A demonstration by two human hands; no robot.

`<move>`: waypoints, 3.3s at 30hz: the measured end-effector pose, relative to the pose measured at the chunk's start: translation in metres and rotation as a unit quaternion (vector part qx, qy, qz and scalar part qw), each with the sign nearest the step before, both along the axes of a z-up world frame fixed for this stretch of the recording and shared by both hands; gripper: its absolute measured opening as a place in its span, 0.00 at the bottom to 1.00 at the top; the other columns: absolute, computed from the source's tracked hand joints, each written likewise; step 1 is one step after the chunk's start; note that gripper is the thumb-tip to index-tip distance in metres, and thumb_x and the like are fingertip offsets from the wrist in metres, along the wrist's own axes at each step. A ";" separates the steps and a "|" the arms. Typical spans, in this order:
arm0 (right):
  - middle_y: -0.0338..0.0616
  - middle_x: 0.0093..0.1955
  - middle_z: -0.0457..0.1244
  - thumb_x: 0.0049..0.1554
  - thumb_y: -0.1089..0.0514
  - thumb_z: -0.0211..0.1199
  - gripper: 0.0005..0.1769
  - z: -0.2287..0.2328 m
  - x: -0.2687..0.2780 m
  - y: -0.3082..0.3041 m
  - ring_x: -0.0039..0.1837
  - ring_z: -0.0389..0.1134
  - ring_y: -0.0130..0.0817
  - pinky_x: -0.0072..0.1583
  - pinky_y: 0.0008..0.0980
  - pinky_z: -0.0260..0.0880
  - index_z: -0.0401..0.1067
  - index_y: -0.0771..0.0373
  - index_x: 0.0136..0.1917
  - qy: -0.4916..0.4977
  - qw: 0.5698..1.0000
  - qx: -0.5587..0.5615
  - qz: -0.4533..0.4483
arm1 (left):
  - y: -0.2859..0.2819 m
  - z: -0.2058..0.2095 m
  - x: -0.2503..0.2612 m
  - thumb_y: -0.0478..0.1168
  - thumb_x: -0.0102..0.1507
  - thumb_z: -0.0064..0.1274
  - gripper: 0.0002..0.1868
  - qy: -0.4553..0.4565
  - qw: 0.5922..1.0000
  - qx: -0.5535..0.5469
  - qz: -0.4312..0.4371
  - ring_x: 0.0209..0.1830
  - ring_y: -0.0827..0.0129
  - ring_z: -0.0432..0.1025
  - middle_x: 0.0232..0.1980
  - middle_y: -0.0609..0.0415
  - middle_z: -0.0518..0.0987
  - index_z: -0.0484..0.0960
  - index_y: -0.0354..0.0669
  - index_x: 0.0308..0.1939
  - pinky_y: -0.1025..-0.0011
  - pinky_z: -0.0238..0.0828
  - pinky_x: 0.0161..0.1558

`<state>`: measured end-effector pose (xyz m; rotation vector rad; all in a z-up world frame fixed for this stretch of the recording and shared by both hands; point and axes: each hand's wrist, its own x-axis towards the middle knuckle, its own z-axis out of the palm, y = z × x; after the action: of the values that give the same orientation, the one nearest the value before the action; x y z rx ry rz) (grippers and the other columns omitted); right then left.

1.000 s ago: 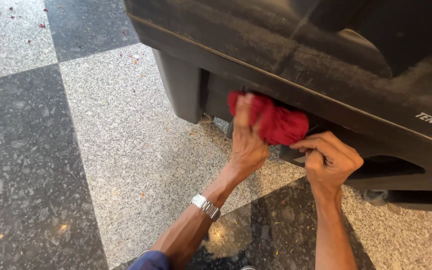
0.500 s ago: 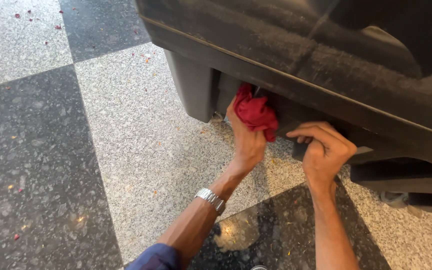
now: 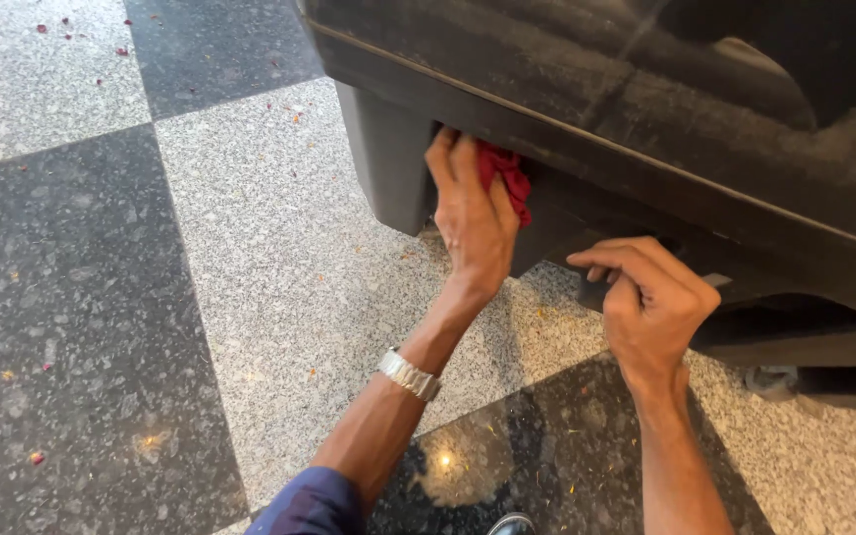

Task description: The person wipes the exterior surfaces of a large black electronic device using a red cloth. They clean the lower vents, side panels, and the rear fan grille, moving around the unit to reach different areas.

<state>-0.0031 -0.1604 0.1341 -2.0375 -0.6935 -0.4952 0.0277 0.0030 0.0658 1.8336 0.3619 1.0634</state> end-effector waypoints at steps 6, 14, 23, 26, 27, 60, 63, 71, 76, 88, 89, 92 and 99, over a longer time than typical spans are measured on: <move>0.47 0.42 0.72 0.51 0.81 0.48 0.23 -0.014 0.006 0.009 0.40 0.70 0.28 0.41 0.24 0.69 0.82 0.65 0.43 0.041 0.999 -0.016 -0.006 | 0.018 -0.040 0.008 0.26 0.58 0.60 0.23 0.029 0.972 0.232 0.036 0.67 0.49 0.66 0.75 0.46 0.61 0.78 0.45 0.56 0.58 0.78 0.62; 0.46 0.42 0.72 0.56 0.78 0.51 0.21 -0.021 0.010 0.025 0.41 0.72 0.28 0.43 0.26 0.72 0.82 0.64 0.46 0.115 0.991 -0.065 -0.008 | 0.032 -0.071 -0.023 0.24 0.54 0.58 0.24 0.184 0.961 0.195 -0.074 0.64 0.49 0.67 0.74 0.43 0.65 0.77 0.39 0.54 0.58 0.79 0.57; 0.46 0.43 0.72 0.53 0.79 0.49 0.23 -0.005 -0.001 0.014 0.42 0.72 0.30 0.45 0.27 0.72 0.83 0.63 0.46 0.093 0.994 -0.049 -0.013 | 0.017 -0.010 -0.026 0.26 0.67 0.51 0.31 -0.087 0.979 -0.138 -0.119 0.74 0.51 0.65 0.72 0.43 0.66 0.62 0.39 0.74 0.59 0.64 0.74; 0.47 0.44 0.73 0.54 0.79 0.49 0.23 -0.010 0.002 0.014 0.43 0.73 0.30 0.46 0.27 0.74 0.83 0.64 0.47 0.085 0.995 -0.060 0.001 | 0.002 -0.014 0.000 0.22 0.61 0.47 0.35 -0.064 0.996 0.041 -0.044 0.78 0.45 0.58 0.76 0.37 0.59 0.65 0.41 0.73 0.56 0.61 0.76; 0.47 0.45 0.73 0.55 0.79 0.50 0.22 -0.013 0.003 0.015 0.44 0.73 0.31 0.47 0.27 0.75 0.83 0.64 0.47 0.091 0.993 -0.068 0.006 | 0.004 -0.022 0.001 0.23 0.59 0.49 0.35 -0.033 0.996 0.076 -0.036 0.75 0.44 0.58 0.75 0.36 0.59 0.66 0.40 0.72 0.55 0.61 0.74; 0.45 0.72 0.60 0.63 0.68 0.66 0.21 -0.037 -0.004 -0.010 0.75 0.58 0.44 0.73 0.43 0.62 0.77 0.54 0.68 -0.210 0.963 -0.118 -0.124 | 0.012 0.032 -0.056 0.38 0.68 0.48 0.17 -0.039 0.960 0.022 -0.276 0.52 0.63 0.74 0.60 0.43 0.73 0.79 0.36 0.59 0.67 0.78 0.52; 0.45 0.76 0.57 0.62 0.63 0.72 0.19 -0.087 0.023 0.009 0.80 0.49 0.48 0.77 0.51 0.52 0.80 0.46 0.65 -0.293 0.925 -0.219 -0.101 | 0.014 0.037 -0.061 0.35 0.72 0.45 0.12 -0.028 0.972 0.020 -0.233 0.53 0.62 0.77 0.56 0.46 0.76 0.80 0.38 0.57 0.67 0.77 0.54; 0.34 0.75 0.59 0.51 0.59 0.71 0.18 -0.181 0.031 -0.032 0.81 0.49 0.41 0.74 0.55 0.50 0.81 0.47 0.56 -0.225 0.903 -0.366 -0.003 | 0.009 0.030 -0.058 0.24 0.66 0.41 0.17 0.052 0.956 0.047 -0.284 0.52 0.62 0.79 0.55 0.48 0.79 0.81 0.37 0.54 0.66 0.79 0.53; 0.32 0.76 0.60 0.58 0.62 0.75 0.18 -0.159 0.023 -0.067 0.82 0.52 0.36 0.75 0.50 0.51 0.80 0.48 0.60 -0.235 0.885 -0.380 -0.130 | 0.002 0.025 -0.059 0.21 0.63 0.41 0.21 0.051 0.947 0.079 -0.306 0.53 0.59 0.78 0.56 0.47 0.79 0.79 0.38 0.56 0.65 0.77 0.56; 0.37 0.83 0.52 0.64 0.51 0.57 0.15 -0.241 0.060 -0.057 0.83 0.46 0.49 0.79 0.62 0.21 0.76 0.43 0.63 -0.319 0.748 -0.526 -0.249 | -0.019 0.024 -0.048 0.23 0.62 0.43 0.20 0.070 0.952 0.079 -0.287 0.55 0.56 0.75 0.55 0.48 0.78 0.79 0.40 0.56 0.62 0.74 0.54; 0.36 0.82 0.52 0.62 0.51 0.57 0.17 -0.242 0.056 -0.064 0.83 0.48 0.44 0.78 0.58 0.24 0.76 0.43 0.63 -0.329 0.732 -0.552 -0.225 | -0.015 0.021 -0.048 0.23 0.62 0.43 0.20 0.081 0.950 0.078 -0.290 0.54 0.56 0.75 0.55 0.48 0.79 0.79 0.40 0.56 0.62 0.74 0.54; 0.35 0.78 0.57 0.55 0.53 0.60 0.22 -0.235 0.050 -0.065 0.80 0.53 0.38 0.78 0.49 0.36 0.78 0.46 0.63 -0.272 0.755 -0.582 -0.130 | -0.003 0.017 -0.051 0.23 0.62 0.42 0.21 0.102 0.948 0.079 -0.291 0.54 0.57 0.75 0.55 0.47 0.78 0.78 0.39 0.57 0.62 0.74 0.54; 0.45 0.66 0.63 0.51 0.61 0.64 0.17 -0.133 0.012 -0.029 0.72 0.57 0.44 0.70 0.50 0.53 0.82 0.52 0.55 -0.129 0.933 -0.332 -0.053 | 0.003 0.034 -0.061 0.21 0.63 0.41 0.22 0.076 0.952 0.046 -0.294 0.51 0.62 0.78 0.56 0.47 0.78 0.79 0.38 0.57 0.66 0.77 0.50</move>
<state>0.0093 -0.1898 0.0015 -2.6821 -1.0133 -0.6625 -0.0335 0.0061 0.1002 1.9348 -0.1516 0.5327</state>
